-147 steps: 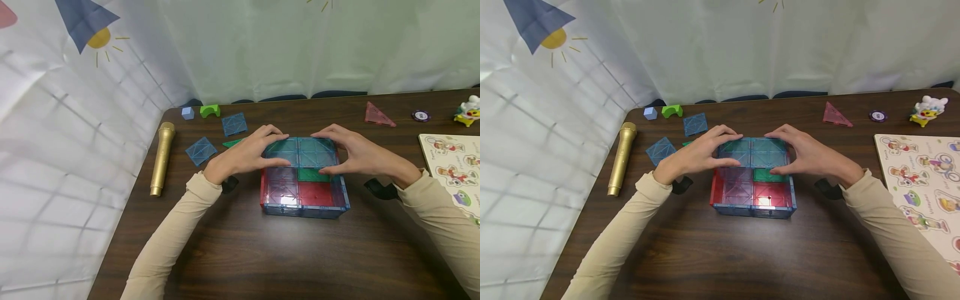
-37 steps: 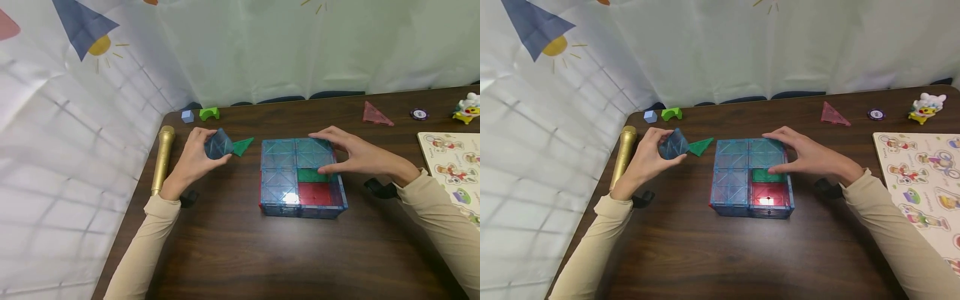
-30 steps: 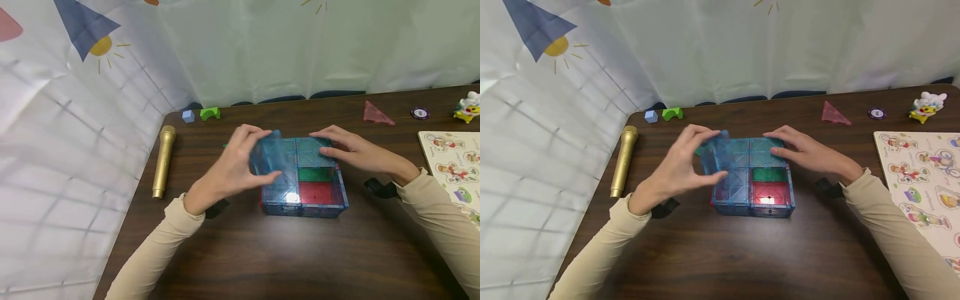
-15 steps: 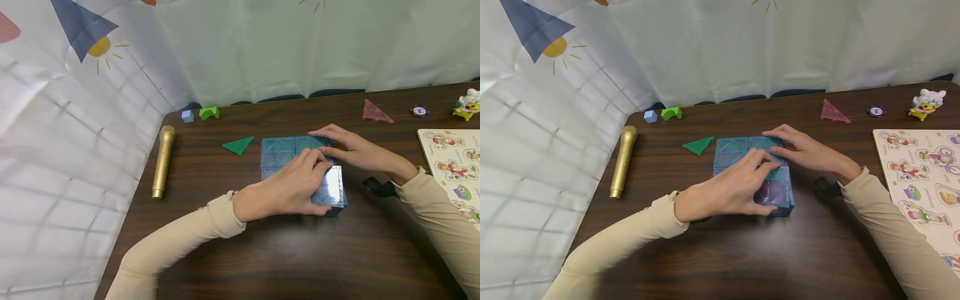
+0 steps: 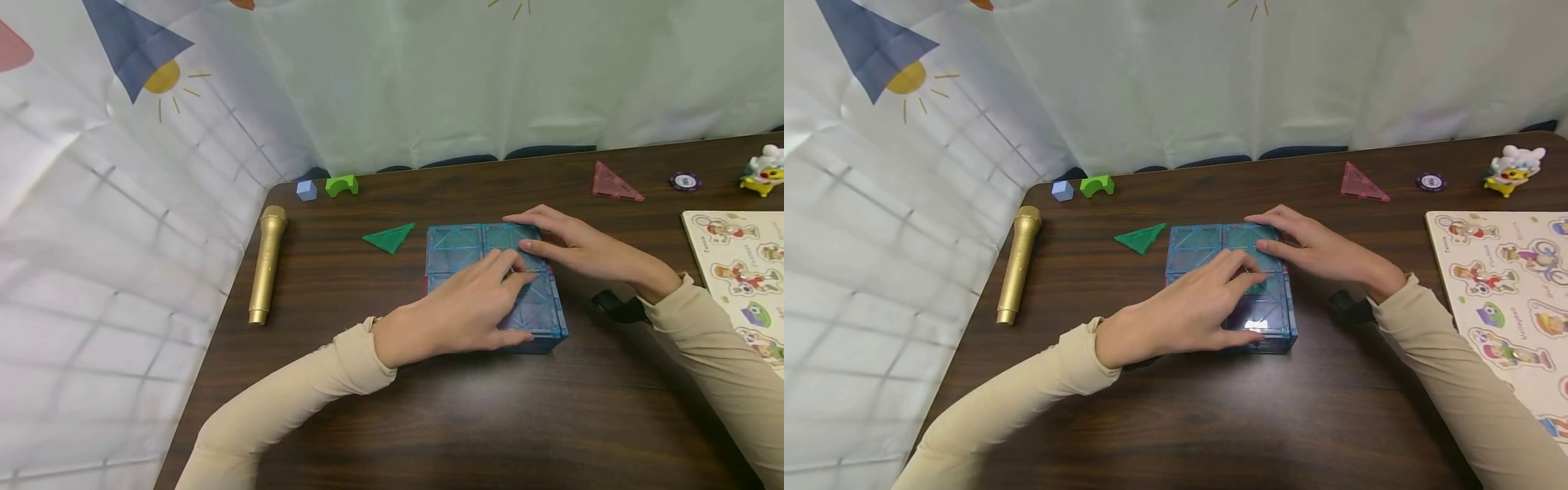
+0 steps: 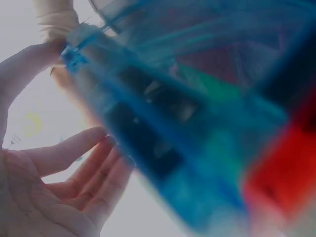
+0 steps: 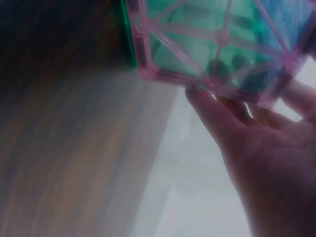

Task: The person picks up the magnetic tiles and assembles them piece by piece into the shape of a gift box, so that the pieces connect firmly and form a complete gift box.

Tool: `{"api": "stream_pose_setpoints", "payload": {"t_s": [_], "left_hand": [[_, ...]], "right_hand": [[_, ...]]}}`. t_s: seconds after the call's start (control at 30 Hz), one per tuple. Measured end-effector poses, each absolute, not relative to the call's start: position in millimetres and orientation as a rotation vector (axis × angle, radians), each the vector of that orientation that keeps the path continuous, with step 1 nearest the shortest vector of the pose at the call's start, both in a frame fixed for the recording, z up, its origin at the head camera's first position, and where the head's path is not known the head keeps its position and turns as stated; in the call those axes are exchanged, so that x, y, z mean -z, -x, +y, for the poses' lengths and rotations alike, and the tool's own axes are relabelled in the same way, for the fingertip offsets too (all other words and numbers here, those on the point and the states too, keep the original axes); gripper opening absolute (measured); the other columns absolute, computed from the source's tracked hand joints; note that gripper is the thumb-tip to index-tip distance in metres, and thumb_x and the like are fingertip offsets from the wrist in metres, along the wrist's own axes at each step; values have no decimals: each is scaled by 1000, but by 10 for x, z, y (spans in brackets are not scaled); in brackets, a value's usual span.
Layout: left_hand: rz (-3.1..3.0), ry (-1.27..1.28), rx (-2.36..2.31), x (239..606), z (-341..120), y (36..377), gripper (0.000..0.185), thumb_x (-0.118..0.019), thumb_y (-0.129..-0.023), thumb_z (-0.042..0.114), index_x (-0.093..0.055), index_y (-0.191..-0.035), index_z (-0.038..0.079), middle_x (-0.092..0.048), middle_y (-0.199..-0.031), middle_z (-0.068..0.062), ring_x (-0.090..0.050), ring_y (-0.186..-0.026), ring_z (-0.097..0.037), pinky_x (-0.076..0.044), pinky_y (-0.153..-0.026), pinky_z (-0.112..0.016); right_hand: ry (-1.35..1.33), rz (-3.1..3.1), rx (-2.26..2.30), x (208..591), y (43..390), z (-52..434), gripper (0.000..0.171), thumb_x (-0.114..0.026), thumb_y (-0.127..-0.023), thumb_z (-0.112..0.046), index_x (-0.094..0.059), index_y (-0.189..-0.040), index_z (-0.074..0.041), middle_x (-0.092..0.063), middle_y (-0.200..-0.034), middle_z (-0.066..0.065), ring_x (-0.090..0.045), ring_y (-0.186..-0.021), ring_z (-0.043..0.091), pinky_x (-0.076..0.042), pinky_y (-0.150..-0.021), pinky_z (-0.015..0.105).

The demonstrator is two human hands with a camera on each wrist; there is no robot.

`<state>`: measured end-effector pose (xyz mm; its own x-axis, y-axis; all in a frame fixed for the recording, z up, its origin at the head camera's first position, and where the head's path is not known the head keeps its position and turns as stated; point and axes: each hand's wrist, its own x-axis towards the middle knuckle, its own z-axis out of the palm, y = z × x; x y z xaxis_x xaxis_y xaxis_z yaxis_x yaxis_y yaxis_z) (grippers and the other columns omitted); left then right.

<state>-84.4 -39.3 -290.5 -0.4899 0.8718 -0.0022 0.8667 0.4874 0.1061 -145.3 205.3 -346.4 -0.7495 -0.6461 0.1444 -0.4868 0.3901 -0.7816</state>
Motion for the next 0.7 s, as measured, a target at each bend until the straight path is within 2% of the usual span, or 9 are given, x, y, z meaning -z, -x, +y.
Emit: {"api": "stream_pose_setpoints", "payload": {"t_s": [0.13,0.37,0.43,0.53,0.63,0.7], "left_hand": [[2738,-1484,-328,2840,-599,860,74,-71,-97,54,-59,-145,-1,-53,-138,-10,-52,-117,-19,-47,-98,-28],[2914,-1132,-906,2912,-1261,1330,49,-73,-101,26,-58,-139,-2,-52,-130,-15,-53,-118,-27,-48,-100,-35],[2925,-968,-938,3030,-1448,1519,53,-75,-100,25,-55,-141,-2,-50,-132,-17,-52,-122,-30,-46,-105,-39],[2873,-751,-845,3254,-1676,1774,68,-79,-96,30,-48,-148,-2,-46,-139,-21,-48,-128,-35,-43,-111,-45],[2779,-618,-673,3450,-1851,1933,84,-86,-89,37,-45,-154,2,-41,-144,-22,-40,-133,-37,-40,-113,-51],[2734,-581,-619,3537,-1932,1992,87,-89,-85,39,-47,-154,3,-40,-144,-21,-38,-133,-37,-40,-113,-52]], "right_hand": [[957,2454,1283,3454,1443,2053,47,-52,-111,-12,-47,-157,-9,-52,-143,7,-47,-120,11,-41,-95,19],[904,2466,1253,3463,1438,2066,49,-56,-109,-13,-46,-157,-10,-52,-143,10,-46,-120,17,-41,-94,18],[900,2475,1247,3465,1439,2070,49,-57,-109,-13,-47,-157,-10,-52,-143,10,-46,-121,18,-40,-94,18],[889,2478,1242,3453,1434,2078,49,-57,-109,-14,-46,-157,-10,-51,-143,10,-46,-122,22,-40,-95,18],[885,2469,1233,3447,1428,2073,50,-56,-110,-15,-45,-158,-10,-50,-143,11,-46,-123,24,-40,-95,20],[861,2469,1233,3439,1421,2064,49,-56,-109,-16,-46,-158,-12,-51,-142,9,-46,-123,23,-40,-96,20]]}}
